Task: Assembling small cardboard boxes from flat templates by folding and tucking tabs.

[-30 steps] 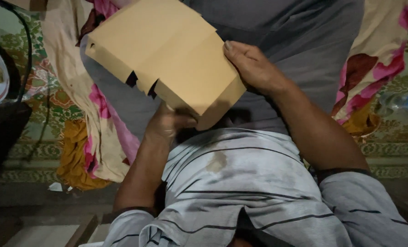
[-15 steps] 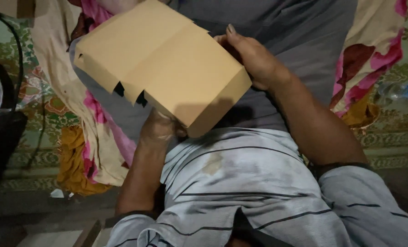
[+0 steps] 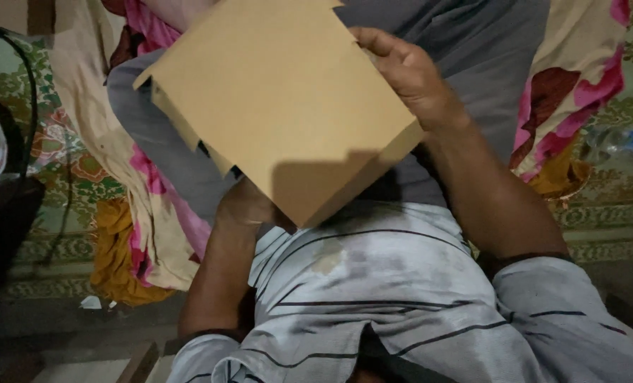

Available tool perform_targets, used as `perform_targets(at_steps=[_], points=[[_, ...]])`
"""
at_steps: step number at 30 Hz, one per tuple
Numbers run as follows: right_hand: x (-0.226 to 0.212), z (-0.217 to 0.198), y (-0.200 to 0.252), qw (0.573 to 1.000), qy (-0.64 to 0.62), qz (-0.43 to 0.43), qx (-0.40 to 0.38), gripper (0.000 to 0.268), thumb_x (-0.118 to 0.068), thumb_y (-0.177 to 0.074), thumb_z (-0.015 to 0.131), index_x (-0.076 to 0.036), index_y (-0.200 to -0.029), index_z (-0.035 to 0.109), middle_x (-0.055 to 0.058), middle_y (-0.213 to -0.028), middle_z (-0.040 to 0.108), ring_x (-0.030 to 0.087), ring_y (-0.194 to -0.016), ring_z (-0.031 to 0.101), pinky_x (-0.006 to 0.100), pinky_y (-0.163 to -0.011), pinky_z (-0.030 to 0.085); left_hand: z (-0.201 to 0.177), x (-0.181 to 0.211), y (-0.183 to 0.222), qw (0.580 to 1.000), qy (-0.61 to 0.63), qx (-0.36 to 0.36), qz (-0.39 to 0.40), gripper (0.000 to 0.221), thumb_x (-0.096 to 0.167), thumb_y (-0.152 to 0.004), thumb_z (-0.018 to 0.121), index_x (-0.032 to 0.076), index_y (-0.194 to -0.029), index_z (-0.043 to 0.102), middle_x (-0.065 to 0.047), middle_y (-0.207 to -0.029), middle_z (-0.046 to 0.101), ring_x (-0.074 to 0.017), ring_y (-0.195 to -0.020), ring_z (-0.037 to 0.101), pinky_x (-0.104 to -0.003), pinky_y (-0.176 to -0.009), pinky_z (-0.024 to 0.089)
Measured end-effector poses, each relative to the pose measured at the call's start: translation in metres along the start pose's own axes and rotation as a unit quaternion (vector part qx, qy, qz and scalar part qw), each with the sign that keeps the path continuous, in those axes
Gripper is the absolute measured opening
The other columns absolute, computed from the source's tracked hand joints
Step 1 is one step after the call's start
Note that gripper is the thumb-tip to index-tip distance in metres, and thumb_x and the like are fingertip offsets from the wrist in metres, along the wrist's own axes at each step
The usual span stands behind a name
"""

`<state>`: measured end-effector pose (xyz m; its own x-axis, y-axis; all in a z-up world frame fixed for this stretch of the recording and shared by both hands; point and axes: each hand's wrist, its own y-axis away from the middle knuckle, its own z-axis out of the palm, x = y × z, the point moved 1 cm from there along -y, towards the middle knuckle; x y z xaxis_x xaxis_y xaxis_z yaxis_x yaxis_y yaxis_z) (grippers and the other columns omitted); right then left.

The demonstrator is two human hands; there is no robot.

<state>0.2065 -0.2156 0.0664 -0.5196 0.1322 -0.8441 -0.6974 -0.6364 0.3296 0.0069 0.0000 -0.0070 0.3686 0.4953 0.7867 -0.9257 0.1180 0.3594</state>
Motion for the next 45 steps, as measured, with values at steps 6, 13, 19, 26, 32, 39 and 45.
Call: perform_targets(at_steps=[6, 13, 19, 26, 32, 39, 45], points=[[-0.032, 0.017, 0.015, 0.997, -0.006, -0.071, -0.006, 0.034, -0.027, -0.104, 0.07, -0.011, -0.134, 0.065, -0.001, -0.127, 0.072, 0.012, -0.114, 0.071, 0.028, -0.099, 0.059, 0.006, 0.004, -0.01, 0.999, -0.031, 0.008, -0.001, 0.061, 0.002, -0.088, 0.076, 0.005, -0.143, 0.051, -0.008, -0.14, 0.063, -0.0193, -0.13, 0.06, -0.035, -0.114, 0.046], [-0.058, 0.031, 0.028, 0.984, -0.151, -0.092, -0.029, 0.038, -0.01, -0.102, 0.075, -0.006, -0.138, 0.063, 0.006, -0.122, 0.074, 0.016, -0.105, 0.073, 0.03, -0.096, 0.06, 0.017, 0.013, -0.024, 0.998, -0.068, -0.003, 0.002, 0.056, 0.003, -0.09, 0.074, 0.005, -0.142, 0.053, -0.008, -0.142, 0.063, -0.0177, -0.131, 0.06, -0.034, -0.118, 0.044], [-0.085, 0.04, 0.031, 0.979, 0.09, -0.175, -0.063, 0.047, -0.022, -0.105, 0.07, -0.009, -0.146, 0.05, 0.005, -0.125, 0.07, 0.018, -0.124, 0.07, 0.034, -0.105, 0.063, 0.041, 0.033, -0.026, 1.0, 0.014, 0.007, -0.011, 0.077, 0.006, -0.077, 0.084, -0.003, -0.144, 0.047, -0.013, -0.149, 0.056, -0.0202, -0.133, 0.057, -0.033, -0.113, 0.049], [-0.094, 0.07, 0.042, 0.98, 0.089, -0.176, 0.005, 0.046, -0.01, -0.1, 0.072, -0.007, -0.142, 0.052, 0.003, -0.1, 0.069, 0.009, -0.089, 0.065, 0.026, -0.08, 0.054, 0.058, 0.059, -0.027, 0.995, -0.027, 0.065, -0.077, 0.062, 0.018, -0.089, 0.07, 0.005, -0.147, 0.054, 0.002, -0.085, 0.064, -0.0013, -0.051, 0.043, -0.019, -0.043, 0.037], [-0.088, 0.083, 0.041, 0.981, 0.08, -0.168, 0.051, 0.024, -0.008, -0.099, 0.072, -0.013, -0.117, 0.055, -0.003, -0.09, 0.062, 0.004, -0.081, 0.057, 0.021, -0.074, 0.05, 0.057, 0.054, -0.026, 0.995, 0.014, 0.069, -0.075, 0.063, 0.01, -0.089, 0.066, 0.004, -0.149, 0.05, 0.003, -0.074, 0.06, -0.0016, -0.047, 0.04, -0.021, -0.041, 0.041], [-0.091, 0.091, 0.046, 0.961, 0.176, -0.202, 0.07, 0.007, -0.009, -0.102, 0.071, -0.009, -0.108, 0.068, 0.0, -0.098, 0.068, 0.004, -0.076, 0.059, 0.018, -0.063, 0.051, 0.065, 0.049, -0.024, 0.954, -0.176, 0.241, -0.035, 0.054, 0.038, -0.101, 0.05, 0.014, -0.148, 0.053, -0.007, -0.097, 0.069, -0.011, -0.047, 0.051, -0.026, -0.035, 0.044], [-0.109, 0.09, 0.05, 0.946, 0.217, -0.24, 0.028, 0.011, -0.005, -0.105, 0.066, -0.006, -0.115, 0.064, -0.001, -0.086, 0.056, 0.005, -0.07, 0.048, 0.02, -0.063, 0.044, 0.061, 0.041, -0.015, 0.871, -0.391, 0.263, 0.139, 0.05, -0.009, -0.09, 0.052, 0.003, -0.138, 0.06, -0.015, -0.135, 0.067, -0.0263, -0.125, 0.064, -0.035, -0.106, 0.05]])
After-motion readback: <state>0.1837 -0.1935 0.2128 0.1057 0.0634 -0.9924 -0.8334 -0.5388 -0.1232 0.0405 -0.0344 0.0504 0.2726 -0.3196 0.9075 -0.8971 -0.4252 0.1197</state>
